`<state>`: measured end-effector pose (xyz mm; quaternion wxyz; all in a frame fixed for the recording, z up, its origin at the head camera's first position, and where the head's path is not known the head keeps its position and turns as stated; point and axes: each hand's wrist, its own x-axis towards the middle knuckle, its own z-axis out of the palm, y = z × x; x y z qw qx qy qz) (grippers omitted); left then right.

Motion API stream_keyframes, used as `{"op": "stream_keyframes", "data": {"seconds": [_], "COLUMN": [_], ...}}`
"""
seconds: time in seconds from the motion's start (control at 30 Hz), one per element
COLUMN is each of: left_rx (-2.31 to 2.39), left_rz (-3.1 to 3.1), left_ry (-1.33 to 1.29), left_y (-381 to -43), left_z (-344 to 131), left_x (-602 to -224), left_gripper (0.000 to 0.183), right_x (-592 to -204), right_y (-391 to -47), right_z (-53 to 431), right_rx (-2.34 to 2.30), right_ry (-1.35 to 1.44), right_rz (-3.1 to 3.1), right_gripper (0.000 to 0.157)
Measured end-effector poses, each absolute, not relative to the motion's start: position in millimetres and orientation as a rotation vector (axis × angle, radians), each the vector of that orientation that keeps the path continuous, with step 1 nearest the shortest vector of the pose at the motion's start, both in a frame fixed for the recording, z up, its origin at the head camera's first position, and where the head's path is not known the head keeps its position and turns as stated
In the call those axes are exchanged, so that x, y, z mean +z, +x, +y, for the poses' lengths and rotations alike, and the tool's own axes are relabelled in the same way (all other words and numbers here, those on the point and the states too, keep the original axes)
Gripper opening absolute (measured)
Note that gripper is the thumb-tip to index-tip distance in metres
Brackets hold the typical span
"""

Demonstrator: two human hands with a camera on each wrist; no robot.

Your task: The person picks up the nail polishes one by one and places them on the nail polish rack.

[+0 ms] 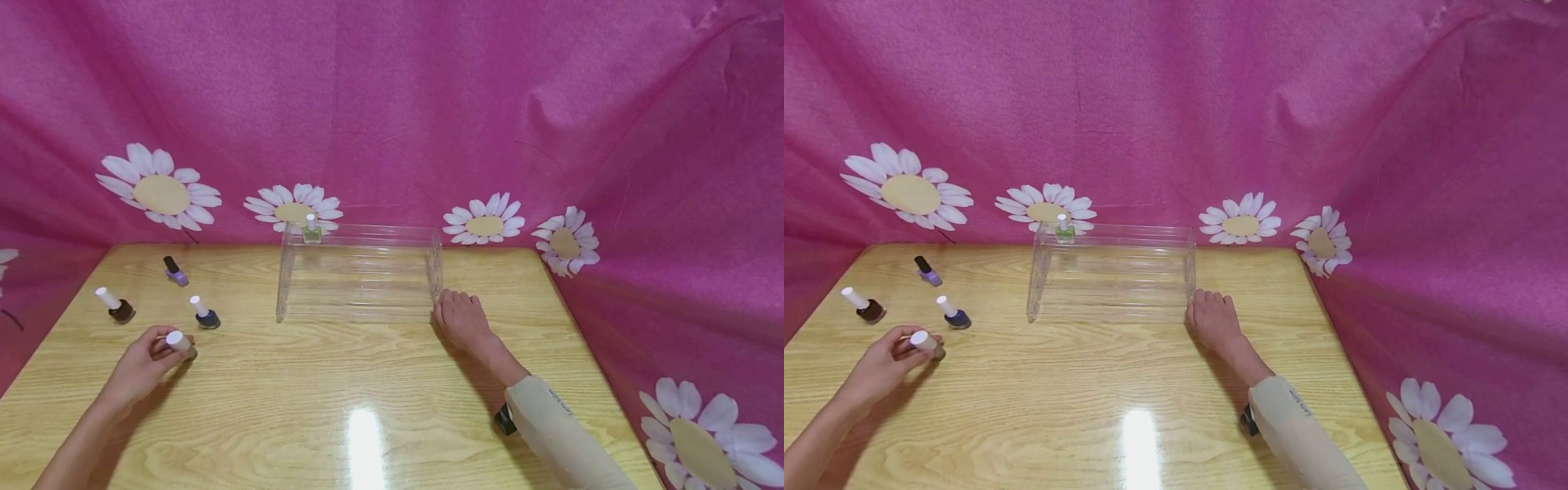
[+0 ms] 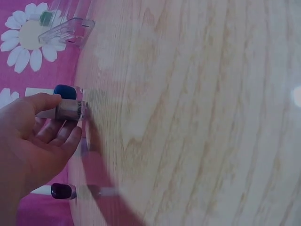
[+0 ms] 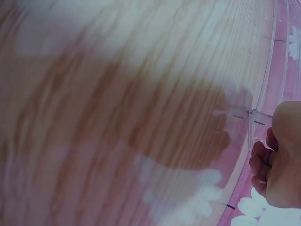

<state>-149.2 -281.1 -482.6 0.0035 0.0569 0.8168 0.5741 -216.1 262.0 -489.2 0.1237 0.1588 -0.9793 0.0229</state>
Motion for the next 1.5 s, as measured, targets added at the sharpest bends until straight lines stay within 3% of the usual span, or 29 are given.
{"op": "stream_keyframes", "data": {"seconds": [0.27, 0.73, 1.5], "left_rx": [1.698, 1.656, 1.648], "left_rz": [2.661, 2.715, 2.543], "left_ry": [0.124, 0.307, 0.584], "left_y": [-151, -164, -218], "left_z": [-269, -236, -171], "left_x": [-470, -439, -402], "left_gripper": [0.039, 0.04, 0.046], "right_x": [-489, -485, -486], "right_y": [-215, -217, -216], "right_z": [263, 262, 261], "right_rx": [0.065, 0.061, 0.045], "right_ry": [0.46, 0.453, 0.469], "right_rz": [-2.824, -2.854, -2.862], "right_gripper": [0.026, 0.026, 0.028]}}
